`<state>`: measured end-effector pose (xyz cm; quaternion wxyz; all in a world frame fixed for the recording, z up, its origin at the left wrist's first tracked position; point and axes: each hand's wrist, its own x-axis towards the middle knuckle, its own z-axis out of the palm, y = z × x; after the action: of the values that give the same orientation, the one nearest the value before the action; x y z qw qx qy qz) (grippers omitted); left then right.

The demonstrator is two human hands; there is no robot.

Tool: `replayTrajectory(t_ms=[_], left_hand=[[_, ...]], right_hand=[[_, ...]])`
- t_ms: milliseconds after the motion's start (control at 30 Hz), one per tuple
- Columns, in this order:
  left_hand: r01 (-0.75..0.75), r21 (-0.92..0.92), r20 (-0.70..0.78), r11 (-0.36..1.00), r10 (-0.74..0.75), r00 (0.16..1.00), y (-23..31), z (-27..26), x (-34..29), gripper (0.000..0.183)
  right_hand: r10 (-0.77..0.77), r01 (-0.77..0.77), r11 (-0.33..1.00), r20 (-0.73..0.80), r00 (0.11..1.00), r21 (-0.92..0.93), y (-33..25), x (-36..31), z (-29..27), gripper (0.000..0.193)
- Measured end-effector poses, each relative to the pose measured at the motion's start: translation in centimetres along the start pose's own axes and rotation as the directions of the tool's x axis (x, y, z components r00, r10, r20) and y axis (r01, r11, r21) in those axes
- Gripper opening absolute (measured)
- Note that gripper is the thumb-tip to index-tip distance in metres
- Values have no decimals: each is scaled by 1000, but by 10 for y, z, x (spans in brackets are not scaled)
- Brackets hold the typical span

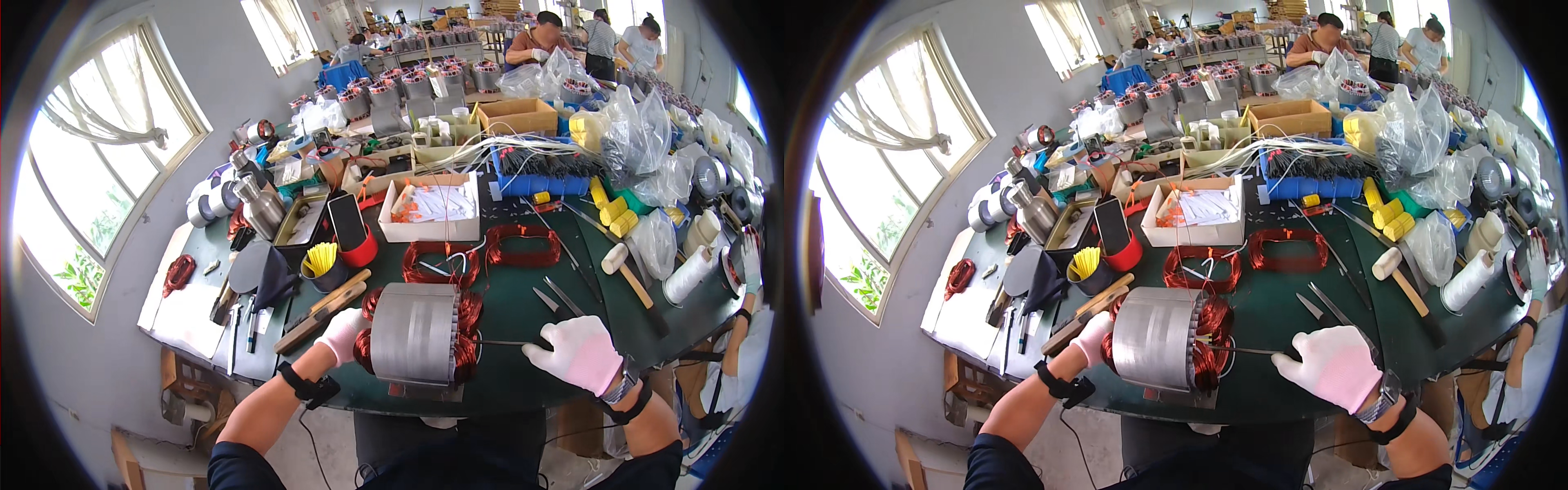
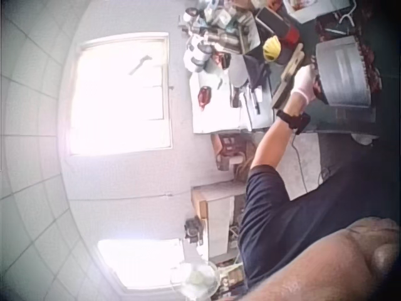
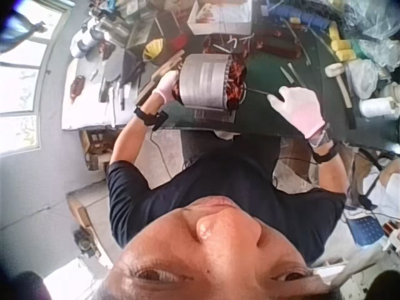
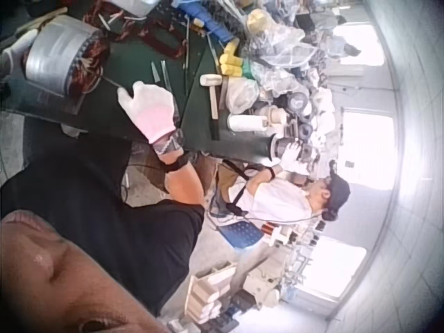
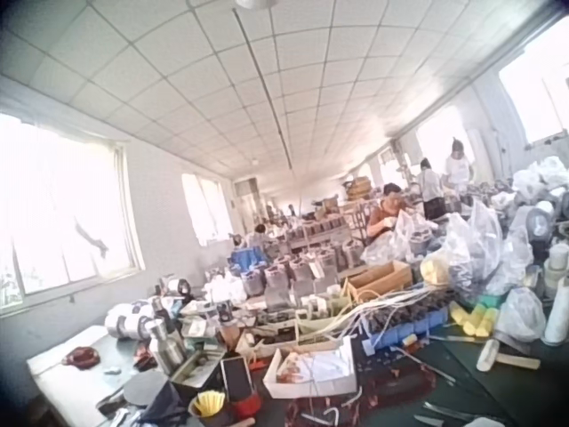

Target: Assembling and shaping copper coils into a motor stator using a tool.

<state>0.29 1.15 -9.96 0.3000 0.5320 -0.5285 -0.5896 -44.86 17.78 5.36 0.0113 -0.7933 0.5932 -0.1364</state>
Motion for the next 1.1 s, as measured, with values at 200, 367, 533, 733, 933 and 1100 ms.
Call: replayTrajectory(t_ms=[200, 367, 533, 733, 933, 1100], left_hand=[[-85, 71, 47, 994, 82, 996, -16, -6, 7, 29], [-147, 147, 91, 978, 134, 987, 9, 11, -14, 29], [-442, 740, 273, 507, 375, 886, 23, 11, -31, 33], [-386, 669, 187, 635, 358, 915, 79, 18, -58, 24], [-568, 802, 371, 186, 590, 717, 51, -11, -41, 18], [-410, 911, 363, 39, 393, 845, 35, 4, -40, 7]], right_hand=[[-11, 10, 999, 43, 999, 41, 12, 1, 1, 52], [-10, 5, 996, 48, 999, 94, 23, -7, 1, 52], [28, -35, 995, 68, 997, 94, 30, -20, -19, 41], [369, -456, 815, 287, 884, 358, 58, -59, -17, 25], [401, -400, 916, -112, 909, 39, 84, -77, 9, 34], [143, -98, 967, -181, 973, 233, 1, -5, -3, 31]])
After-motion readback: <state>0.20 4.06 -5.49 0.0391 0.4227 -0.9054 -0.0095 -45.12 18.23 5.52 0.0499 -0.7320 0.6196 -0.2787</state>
